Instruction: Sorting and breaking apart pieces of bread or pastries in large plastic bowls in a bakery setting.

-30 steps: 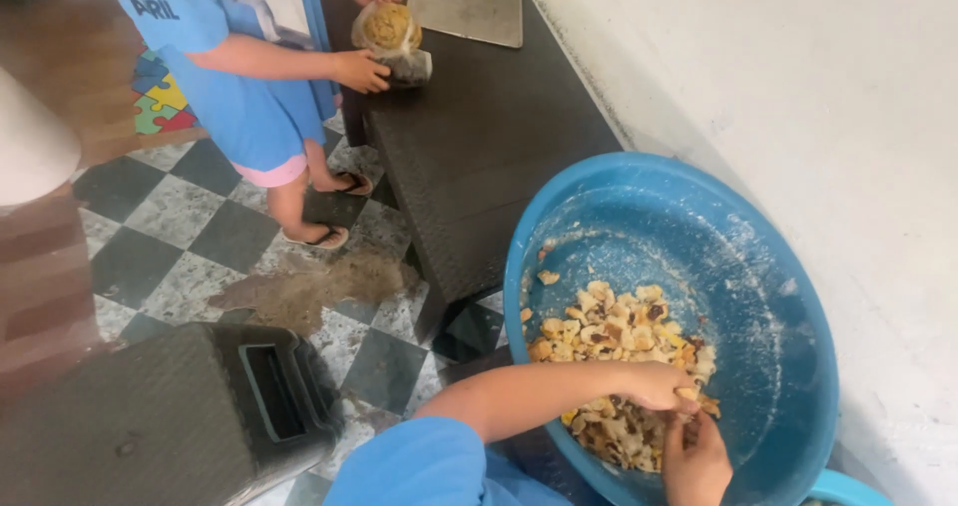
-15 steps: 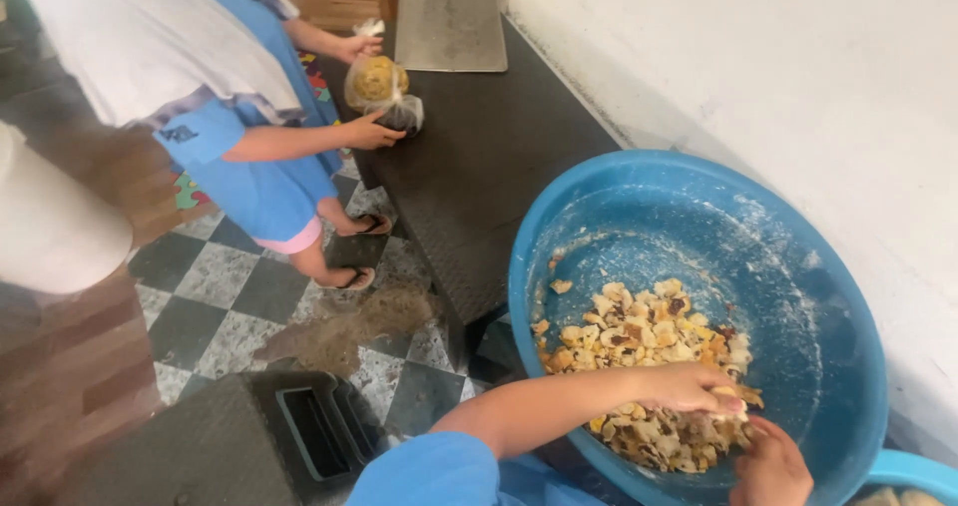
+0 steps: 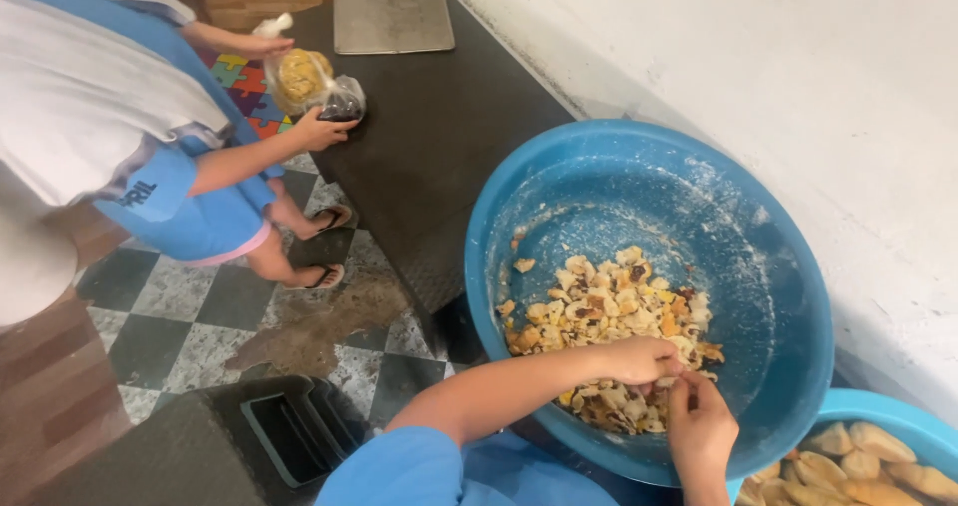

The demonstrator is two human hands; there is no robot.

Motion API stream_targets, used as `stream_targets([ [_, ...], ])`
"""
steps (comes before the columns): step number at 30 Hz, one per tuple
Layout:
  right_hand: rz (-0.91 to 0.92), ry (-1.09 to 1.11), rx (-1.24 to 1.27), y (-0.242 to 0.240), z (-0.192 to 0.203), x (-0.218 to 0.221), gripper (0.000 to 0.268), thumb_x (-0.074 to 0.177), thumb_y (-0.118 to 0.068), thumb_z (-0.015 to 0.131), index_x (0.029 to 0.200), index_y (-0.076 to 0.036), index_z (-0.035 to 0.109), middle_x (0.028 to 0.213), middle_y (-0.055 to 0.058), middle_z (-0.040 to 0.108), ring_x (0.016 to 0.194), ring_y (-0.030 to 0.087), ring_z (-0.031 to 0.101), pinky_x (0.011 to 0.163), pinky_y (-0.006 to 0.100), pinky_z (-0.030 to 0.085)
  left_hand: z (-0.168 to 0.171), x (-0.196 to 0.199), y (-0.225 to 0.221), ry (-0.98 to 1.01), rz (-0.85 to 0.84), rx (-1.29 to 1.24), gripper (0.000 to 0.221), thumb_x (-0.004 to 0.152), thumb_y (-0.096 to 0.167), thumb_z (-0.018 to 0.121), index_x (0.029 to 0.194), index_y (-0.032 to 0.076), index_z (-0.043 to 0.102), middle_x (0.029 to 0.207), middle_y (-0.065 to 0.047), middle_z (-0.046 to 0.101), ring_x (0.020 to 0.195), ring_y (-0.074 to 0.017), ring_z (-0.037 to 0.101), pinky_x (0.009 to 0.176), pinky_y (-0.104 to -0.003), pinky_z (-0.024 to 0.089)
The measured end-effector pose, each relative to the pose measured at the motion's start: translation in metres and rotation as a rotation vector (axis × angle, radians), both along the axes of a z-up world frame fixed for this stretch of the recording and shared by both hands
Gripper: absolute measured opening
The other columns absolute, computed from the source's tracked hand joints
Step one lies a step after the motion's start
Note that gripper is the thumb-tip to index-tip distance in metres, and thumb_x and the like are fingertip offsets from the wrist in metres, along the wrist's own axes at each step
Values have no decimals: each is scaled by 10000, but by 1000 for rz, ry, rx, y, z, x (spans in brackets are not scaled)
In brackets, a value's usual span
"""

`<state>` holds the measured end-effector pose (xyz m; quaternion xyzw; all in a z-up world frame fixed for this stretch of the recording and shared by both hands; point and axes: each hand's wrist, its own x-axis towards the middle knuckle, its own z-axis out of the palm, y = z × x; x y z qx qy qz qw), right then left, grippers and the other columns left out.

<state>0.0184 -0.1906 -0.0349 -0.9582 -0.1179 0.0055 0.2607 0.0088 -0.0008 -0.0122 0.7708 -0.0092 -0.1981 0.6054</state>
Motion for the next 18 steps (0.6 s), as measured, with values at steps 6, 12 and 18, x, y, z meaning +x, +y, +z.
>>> stream_targets([
  [6,-41,122,218,-2,24,1,370,946,-156,571,1239,-138,796,1322,94,703,1240,266,641,1052,387,467,35,-13,3,18,15,-48,216,1102,163,546,1277,141,671,1174,-103,746,986,-201,714,867,-354,566],
  [12,259,-310,166,10,14,-11,354,944,-216,749,1283,-115,747,1226,112,688,986,241,664,736,376,624,1,1,5,-84,143,90,155,1019,288,689,1021,136,718,1037,-67,774,948,-252,723,839,-389,552],
  [18,-80,169,129,21,62,-28,294,967,-337,609,1138,-237,826,804,40,777,739,190,682,737,355,505,2,-4,8,178,78,-349,99,1053,143,666,1012,55,687,947,-120,751,819,-213,714,787,-346,631],
])
